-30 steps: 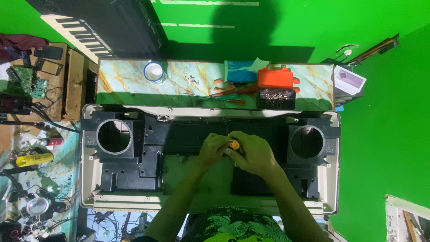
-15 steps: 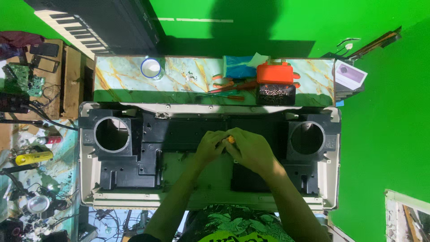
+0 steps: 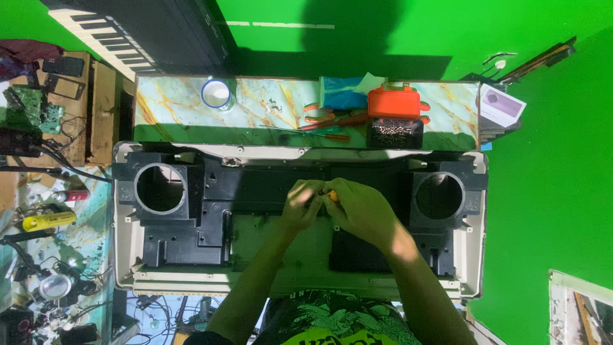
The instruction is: The person uses a screwdriver to unscrew and remove components from the interior of an electronic keyboard. They manipulate a screwdriver and touch several circuit boards and the plastic internal housing.
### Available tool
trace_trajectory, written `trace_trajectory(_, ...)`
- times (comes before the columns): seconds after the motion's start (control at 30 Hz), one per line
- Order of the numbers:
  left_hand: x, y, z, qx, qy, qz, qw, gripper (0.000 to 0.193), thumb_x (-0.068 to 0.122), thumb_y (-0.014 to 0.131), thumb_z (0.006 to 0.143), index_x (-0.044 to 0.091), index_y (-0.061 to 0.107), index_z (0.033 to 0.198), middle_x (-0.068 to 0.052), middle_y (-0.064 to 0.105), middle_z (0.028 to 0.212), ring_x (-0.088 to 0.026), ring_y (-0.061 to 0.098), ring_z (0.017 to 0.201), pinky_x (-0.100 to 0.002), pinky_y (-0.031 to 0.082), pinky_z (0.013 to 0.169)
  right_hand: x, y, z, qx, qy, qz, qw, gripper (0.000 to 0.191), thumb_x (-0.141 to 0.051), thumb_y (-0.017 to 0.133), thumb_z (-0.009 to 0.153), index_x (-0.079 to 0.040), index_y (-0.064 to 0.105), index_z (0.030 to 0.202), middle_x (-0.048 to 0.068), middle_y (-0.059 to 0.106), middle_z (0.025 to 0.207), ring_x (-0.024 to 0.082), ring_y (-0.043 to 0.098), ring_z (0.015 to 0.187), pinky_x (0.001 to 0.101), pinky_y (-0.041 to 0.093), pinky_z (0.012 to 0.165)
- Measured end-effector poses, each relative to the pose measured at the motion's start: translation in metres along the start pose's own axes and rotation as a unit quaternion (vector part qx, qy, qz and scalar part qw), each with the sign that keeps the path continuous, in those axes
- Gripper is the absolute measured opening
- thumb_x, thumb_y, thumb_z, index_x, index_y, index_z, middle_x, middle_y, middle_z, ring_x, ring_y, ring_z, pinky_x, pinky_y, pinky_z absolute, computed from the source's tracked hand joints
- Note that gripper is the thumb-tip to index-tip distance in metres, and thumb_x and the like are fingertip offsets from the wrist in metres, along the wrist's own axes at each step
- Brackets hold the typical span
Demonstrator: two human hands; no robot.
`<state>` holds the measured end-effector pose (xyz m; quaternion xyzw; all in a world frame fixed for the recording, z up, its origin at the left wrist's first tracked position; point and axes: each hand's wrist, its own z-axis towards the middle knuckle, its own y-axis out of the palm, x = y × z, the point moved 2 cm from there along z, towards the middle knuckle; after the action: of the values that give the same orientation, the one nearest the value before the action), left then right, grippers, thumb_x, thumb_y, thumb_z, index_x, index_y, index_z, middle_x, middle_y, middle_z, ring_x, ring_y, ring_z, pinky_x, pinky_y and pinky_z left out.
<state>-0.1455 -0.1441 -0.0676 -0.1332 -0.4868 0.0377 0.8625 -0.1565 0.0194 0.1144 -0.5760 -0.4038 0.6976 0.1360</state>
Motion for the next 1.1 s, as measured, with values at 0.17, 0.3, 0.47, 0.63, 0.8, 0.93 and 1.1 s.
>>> trace_trajectory(0.17, 0.020, -0.004, 0.017, 0.015, 0.047, -0.006, 0.999, 0.025, 0.005, 0.070, 0.092, -0.002, 0.068, 0.116, -0.017, 0.073, 0.113, -0.030, 0.072, 0.101, -0.041, 0.057, 0.089, -0.001, 0.001, 0.001, 0.001, -0.019, -0.003, 1.000, 0.023, -0.021, 0.071, 0.090, -0.006, 0.062, 0.104, 0.016, 0.069, 0.089, 0.038, 0.068, 0.078, 0.0443, 0.053, 0.065)
trace_trajectory(0.3, 0.032, -0.011, 0.023, 0.013, 0.059, -0.003, 0.998, 0.026, 0.002, 0.073, 0.087, -0.005, 0.070, 0.112, -0.019, 0.074, 0.111, -0.032, 0.073, 0.096, -0.041, 0.056, 0.085, -0.004, 0.002, 0.001, 0.016, -0.026, 0.002, 1.000, 0.023, -0.022, 0.071, 0.089, -0.007, 0.062, 0.104, 0.016, 0.069, 0.089, 0.038, 0.068, 0.079, 0.0437, 0.054, 0.066)
trace_trajectory(0.47, 0.023, -0.007, 0.020, 0.007, 0.063, -0.007, 0.998, 0.028, -0.001, 0.071, 0.083, -0.005, 0.068, 0.111, -0.019, 0.073, 0.110, -0.032, 0.073, 0.097, -0.041, 0.058, 0.086, -0.007, 0.001, 0.003, 0.026, -0.051, 0.019, 0.998, 0.021, -0.020, 0.069, 0.092, -0.007, 0.064, 0.108, 0.015, 0.069, 0.091, 0.037, 0.069, 0.081, 0.0425, 0.054, 0.068)
trace_trajectory(0.63, 0.017, -0.007, 0.015, 0.008, 0.059, 0.001, 0.998, 0.030, -0.003, 0.070, 0.083, -0.005, 0.069, 0.113, -0.017, 0.073, 0.111, -0.032, 0.073, 0.096, -0.040, 0.057, 0.085, -0.008, 0.002, 0.003, 0.005, -0.023, 0.002, 1.000, 0.021, -0.022, 0.070, 0.092, -0.007, 0.064, 0.107, 0.014, 0.070, 0.090, 0.036, 0.069, 0.082, 0.0423, 0.054, 0.068)
trace_trajectory(0.8, 0.019, -0.007, 0.018, 0.008, 0.093, -0.005, 0.996, 0.036, -0.003, 0.070, 0.077, -0.003, 0.068, 0.113, -0.017, 0.073, 0.111, -0.030, 0.072, 0.092, -0.041, 0.054, 0.084, -0.008, 0.001, 0.002, 0.023, -0.059, 0.014, 0.998, 0.021, -0.020, 0.069, 0.092, -0.007, 0.064, 0.108, 0.015, 0.070, 0.094, 0.037, 0.069, 0.085, 0.0431, 0.055, 0.070)
trace_trajectory(0.93, 0.016, -0.003, 0.016, -0.009, 0.078, 0.003, 0.997, 0.033, -0.004, 0.071, 0.082, -0.002, 0.068, 0.115, -0.014, 0.074, 0.109, -0.026, 0.073, 0.087, -0.040, 0.055, 0.084, -0.006, 0.003, 0.003, 0.017, -0.066, 0.021, 0.997, 0.021, -0.019, 0.069, 0.092, -0.007, 0.064, 0.108, 0.015, 0.071, 0.095, 0.037, 0.070, 0.087, 0.0430, 0.055, 0.071)
trace_trajectory(1.1, 0.017, -0.007, 0.015, 0.010, 0.068, 0.022, 0.997, 0.027, -0.005, 0.069, 0.081, -0.003, 0.070, 0.108, -0.015, 0.075, 0.102, -0.027, 0.070, 0.083, -0.041, 0.054, 0.082, -0.011, 0.002, 0.002, 0.042, -0.037, 0.012, 0.998, 0.020, -0.021, 0.067, 0.093, -0.007, 0.064, 0.106, 0.014, 0.070, 0.093, 0.036, 0.070, 0.081, 0.0420, 0.055, 0.067)
